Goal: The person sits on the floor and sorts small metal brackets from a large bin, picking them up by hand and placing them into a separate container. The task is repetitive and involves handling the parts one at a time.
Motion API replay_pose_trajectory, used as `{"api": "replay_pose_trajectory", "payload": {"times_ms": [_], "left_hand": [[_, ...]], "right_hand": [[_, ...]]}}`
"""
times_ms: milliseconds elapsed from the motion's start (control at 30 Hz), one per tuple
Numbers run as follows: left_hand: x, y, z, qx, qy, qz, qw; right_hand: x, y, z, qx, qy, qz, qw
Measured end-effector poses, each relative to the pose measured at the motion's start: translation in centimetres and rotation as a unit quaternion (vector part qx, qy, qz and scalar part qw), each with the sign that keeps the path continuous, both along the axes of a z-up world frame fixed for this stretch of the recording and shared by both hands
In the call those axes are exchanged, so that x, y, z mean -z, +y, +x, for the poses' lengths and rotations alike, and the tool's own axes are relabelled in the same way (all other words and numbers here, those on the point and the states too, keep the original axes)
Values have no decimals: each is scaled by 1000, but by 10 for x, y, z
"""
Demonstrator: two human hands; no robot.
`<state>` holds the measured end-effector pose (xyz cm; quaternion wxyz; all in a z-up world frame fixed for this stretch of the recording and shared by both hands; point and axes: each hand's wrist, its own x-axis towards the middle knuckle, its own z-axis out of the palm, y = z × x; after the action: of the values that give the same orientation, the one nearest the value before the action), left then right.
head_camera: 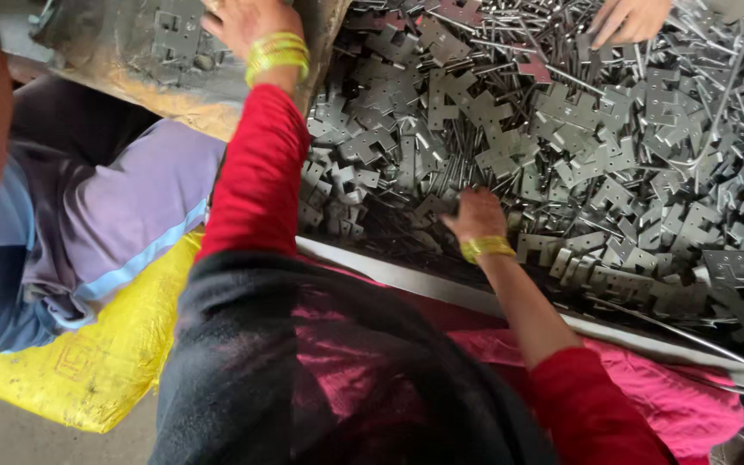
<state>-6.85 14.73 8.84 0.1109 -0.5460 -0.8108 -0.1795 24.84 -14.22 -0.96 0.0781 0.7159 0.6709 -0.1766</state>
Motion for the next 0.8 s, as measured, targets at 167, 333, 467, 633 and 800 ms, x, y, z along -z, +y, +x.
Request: {"api": "replay_pose_trajectory", "payload": {"times_ms": [167, 333, 467, 633, 800], "left_hand": [[4, -162, 56, 222, -46, -37, 973], [36, -270, 95, 368, -88, -114, 919], [50, -275, 84, 266, -120, -89, 952], [36, -278, 42, 214, -145, -27, 966], [40, -269, 18, 232, -172, -48, 956]], "right_hand": [[30, 2, -10, -92, -43, 107, 989], [44, -24, 66, 172, 397, 222, 874], [56, -17, 81, 258, 580, 213, 743], [96, 40, -30, 62, 110, 159, 979], [76, 37, -69, -65, 110, 212, 969]]}}
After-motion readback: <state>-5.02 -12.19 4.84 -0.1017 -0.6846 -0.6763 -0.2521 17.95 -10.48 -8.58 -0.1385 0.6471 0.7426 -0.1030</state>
